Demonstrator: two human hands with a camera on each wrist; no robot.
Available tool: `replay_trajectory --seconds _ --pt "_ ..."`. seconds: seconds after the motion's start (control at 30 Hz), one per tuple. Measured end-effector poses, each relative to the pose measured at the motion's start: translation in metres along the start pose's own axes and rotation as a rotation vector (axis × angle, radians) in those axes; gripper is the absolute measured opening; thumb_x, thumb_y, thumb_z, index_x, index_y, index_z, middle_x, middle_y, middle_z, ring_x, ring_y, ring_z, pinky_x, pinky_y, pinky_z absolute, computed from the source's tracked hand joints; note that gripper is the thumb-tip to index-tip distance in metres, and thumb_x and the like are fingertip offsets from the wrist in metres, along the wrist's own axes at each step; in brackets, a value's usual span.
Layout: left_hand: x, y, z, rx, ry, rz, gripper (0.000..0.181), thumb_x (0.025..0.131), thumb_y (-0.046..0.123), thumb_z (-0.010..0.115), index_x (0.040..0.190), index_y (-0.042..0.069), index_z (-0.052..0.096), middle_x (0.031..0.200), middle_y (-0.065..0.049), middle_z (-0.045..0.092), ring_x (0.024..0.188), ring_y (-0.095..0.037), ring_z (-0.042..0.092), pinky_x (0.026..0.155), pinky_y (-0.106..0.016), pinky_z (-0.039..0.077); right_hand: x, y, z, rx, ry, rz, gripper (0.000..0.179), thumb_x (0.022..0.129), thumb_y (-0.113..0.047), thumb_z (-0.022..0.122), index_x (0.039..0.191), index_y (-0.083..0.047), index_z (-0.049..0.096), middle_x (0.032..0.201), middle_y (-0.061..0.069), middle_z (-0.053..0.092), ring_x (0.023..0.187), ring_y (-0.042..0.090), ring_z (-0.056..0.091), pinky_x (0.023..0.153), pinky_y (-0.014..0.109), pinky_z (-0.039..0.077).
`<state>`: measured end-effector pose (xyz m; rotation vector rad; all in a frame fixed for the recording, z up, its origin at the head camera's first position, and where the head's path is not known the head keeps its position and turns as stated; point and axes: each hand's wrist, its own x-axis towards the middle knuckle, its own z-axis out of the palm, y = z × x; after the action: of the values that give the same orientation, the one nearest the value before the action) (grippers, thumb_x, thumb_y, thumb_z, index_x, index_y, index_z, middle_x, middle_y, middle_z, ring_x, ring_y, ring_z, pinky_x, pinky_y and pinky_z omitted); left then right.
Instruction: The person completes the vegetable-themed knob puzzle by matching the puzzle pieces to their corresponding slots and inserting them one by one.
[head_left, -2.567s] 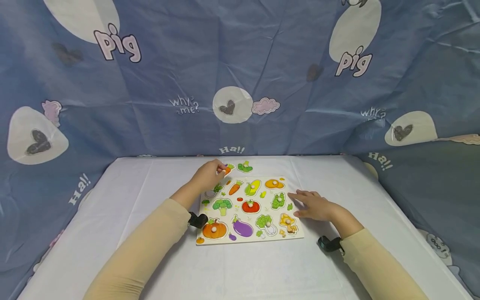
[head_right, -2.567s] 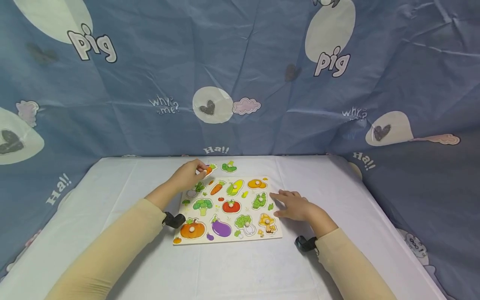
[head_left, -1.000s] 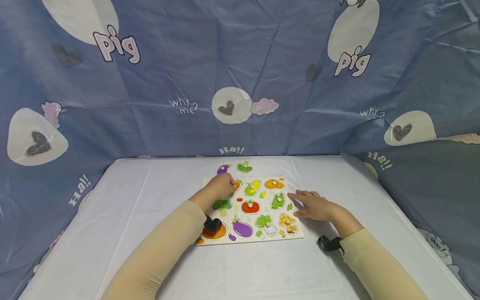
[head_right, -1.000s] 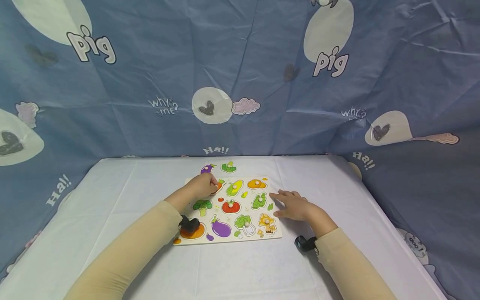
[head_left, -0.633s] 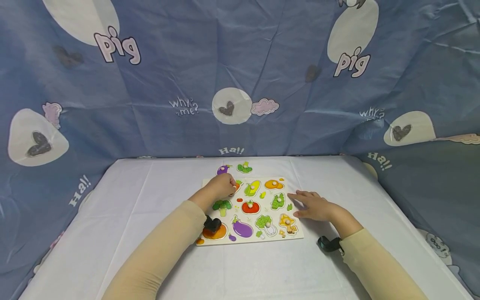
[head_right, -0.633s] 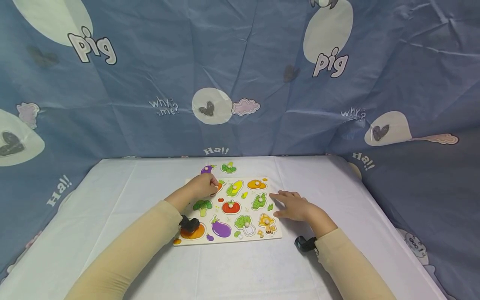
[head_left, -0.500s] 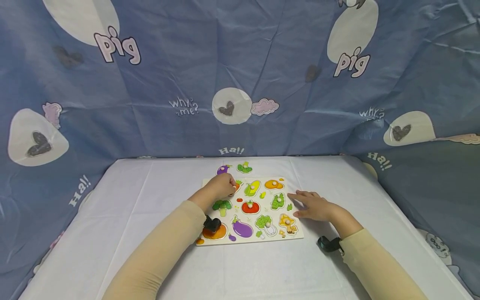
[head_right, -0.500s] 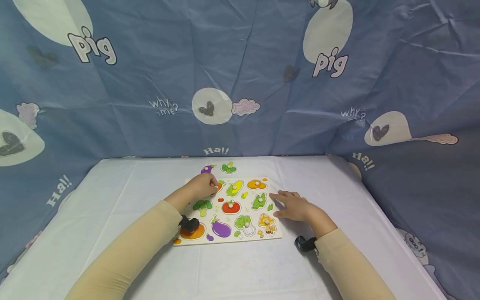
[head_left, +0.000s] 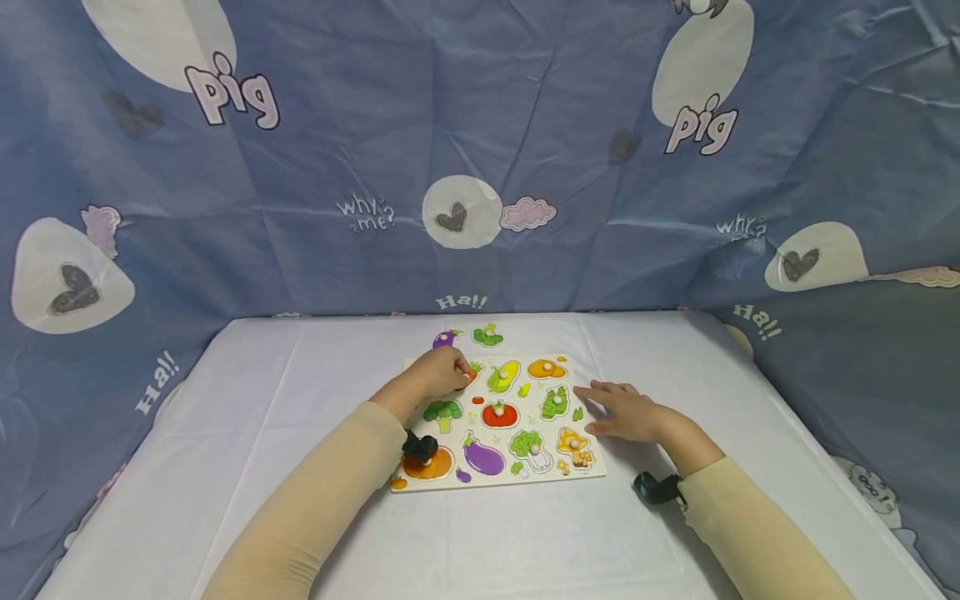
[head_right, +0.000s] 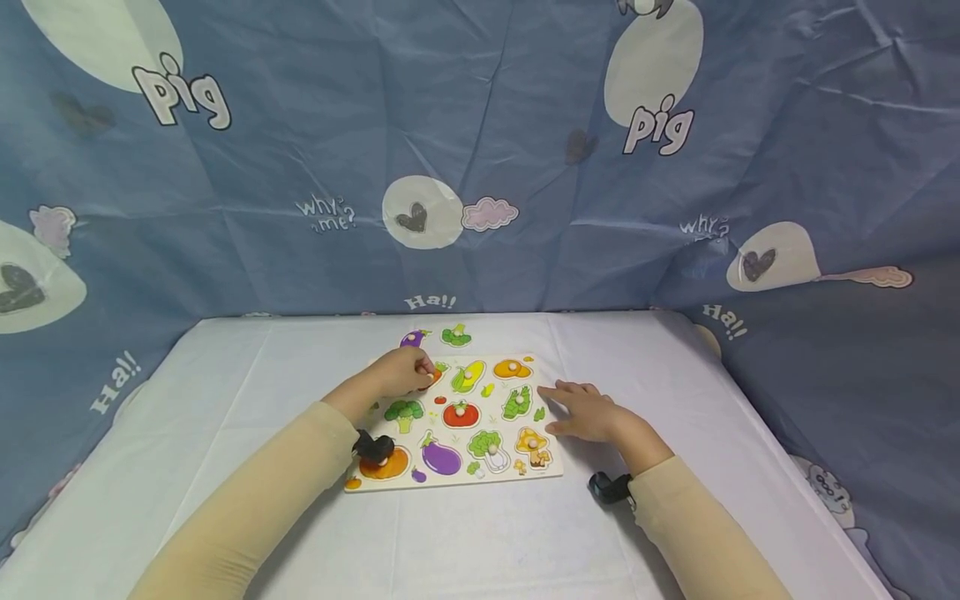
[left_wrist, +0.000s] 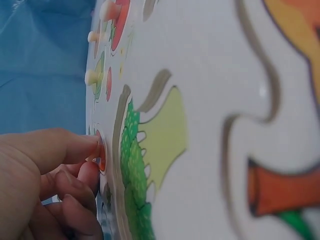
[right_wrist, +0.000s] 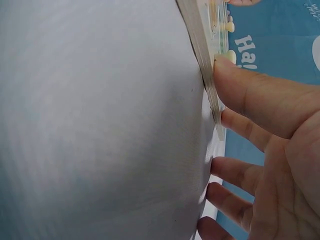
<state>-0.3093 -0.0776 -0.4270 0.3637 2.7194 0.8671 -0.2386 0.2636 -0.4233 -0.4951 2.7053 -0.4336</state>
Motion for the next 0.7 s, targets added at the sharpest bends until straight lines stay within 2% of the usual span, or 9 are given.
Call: replay_trajectory --seconds 0.23,0.53,0.7 --pt "0.002 -0.005 0.0 -0.03 -0.015 0.019 0.006 0.094 0.014 0.07 0.097 0.01 0.068 0.084 -0.002 0.061 0.079 -0.017 0.055 0.08 -0.034 0.046 -0.001 0.0 -0.001 0.002 0.0 -0.005 0.072 0.095 -0.045 0.065 0.155 -0.017 0.038 0.16 0.024 0.026 0.142 0.052 0.022 0.107 0.073 0.02" --pt "0.0 -0.011 -0.005 -0.084 -0.056 0.026 0.01 0.092 0.016 0.073 0.101 0.012 0.069 0.09 -0.002 0.062 0.082 -0.016 0.055 0.079 -0.032 0.047 0.0 -0.001 0.0 0.003 -0.001 0.008 0.074 0.093 -0.047 0.066 0.155 -0.017 0.039 0.16 0.023 0.026 0.142 0.052 0.023 0.106 0.074 0.02" --pt "-0.001 -0.015 -0.01 -0.135 -0.072 0.061 0.012 0.094 0.017 0.072 0.104 0.011 0.068 0.094 -0.003 0.062 0.085 -0.018 0.056 0.08 -0.033 0.048 0.001 -0.001 0.001 -0.002 0.003 0.018 0.074 0.092 -0.047 0.067 0.155 -0.018 0.039 0.16 0.023 0.027 0.142 0.051 0.024 0.106 0.073 0.022"
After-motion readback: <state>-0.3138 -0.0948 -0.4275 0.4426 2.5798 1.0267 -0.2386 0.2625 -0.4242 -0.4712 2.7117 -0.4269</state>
